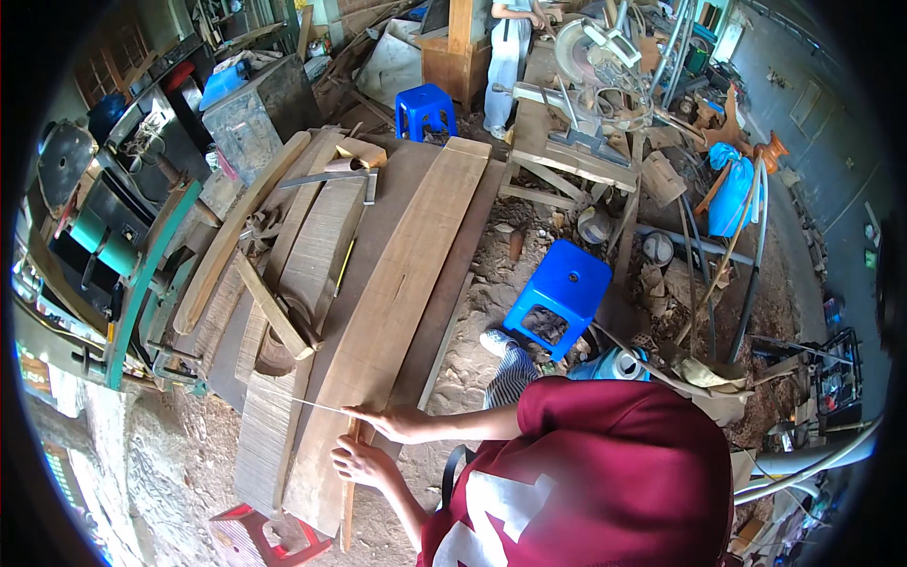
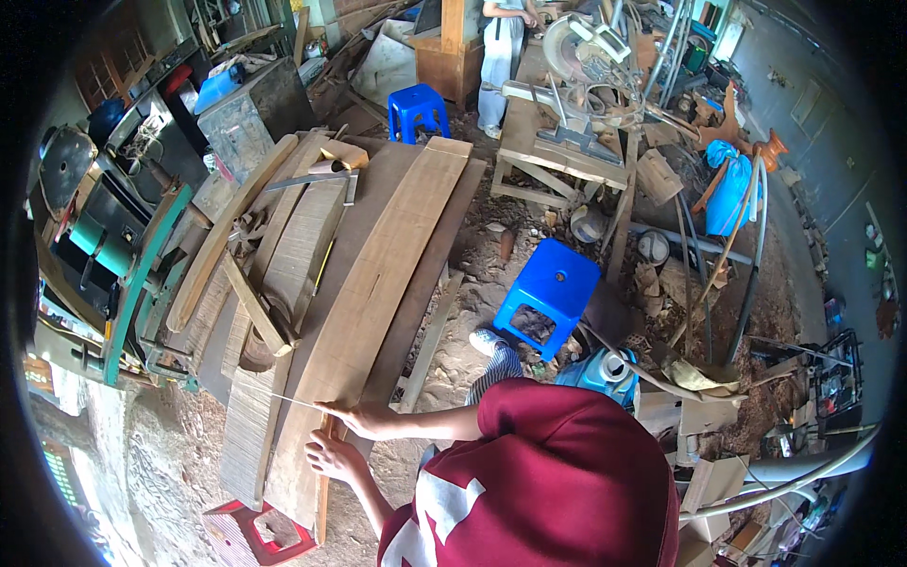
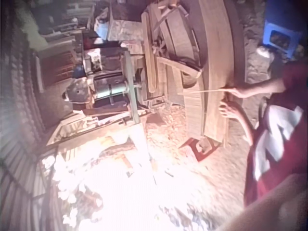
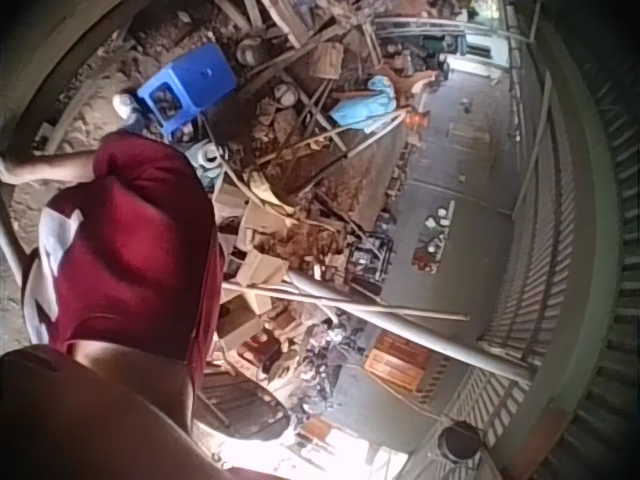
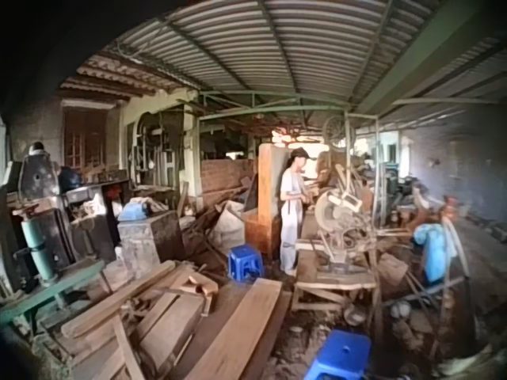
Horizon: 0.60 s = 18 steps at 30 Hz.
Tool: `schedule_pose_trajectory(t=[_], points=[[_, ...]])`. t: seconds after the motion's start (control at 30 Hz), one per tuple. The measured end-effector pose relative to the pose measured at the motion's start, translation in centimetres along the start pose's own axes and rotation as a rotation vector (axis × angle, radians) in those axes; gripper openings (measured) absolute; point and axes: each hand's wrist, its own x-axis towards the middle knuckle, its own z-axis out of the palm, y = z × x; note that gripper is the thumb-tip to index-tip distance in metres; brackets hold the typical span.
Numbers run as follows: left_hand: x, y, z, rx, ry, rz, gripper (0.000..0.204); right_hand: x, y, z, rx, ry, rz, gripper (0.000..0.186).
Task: The person marks lines on a piece of wood and then cuts notches into the wooden piece using a hand saw blade.
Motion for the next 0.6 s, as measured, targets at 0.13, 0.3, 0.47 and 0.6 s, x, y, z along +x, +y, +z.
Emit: schedule_pose_trajectory(t=[0.13,0.3,0.47,0.6], points=[[-0.1,0.1,-0.3,-0.003,0.011,0.013,0.018,-0.1,-0.1,-0.2,0.015,-0.014,0.009,0.061],[-0.4,0.4,-0.2,0.050,-0.005,-0.026,0.018,-0.4,-0.3,-0.7,0.105,-0.033,-0.025,0.060],[-0.4,0.5,-0.1,0.023,0.009,-0.041,0.016,-0.8,0.1,-0.8,0.022,-0.038,-0.015,0.060],[0.0,0.7,-0.5,0.030,0.052,-0.024,0.017,-3.1,-0.3,-2.9,-0.035,-0.070,-0.016,0.059]])
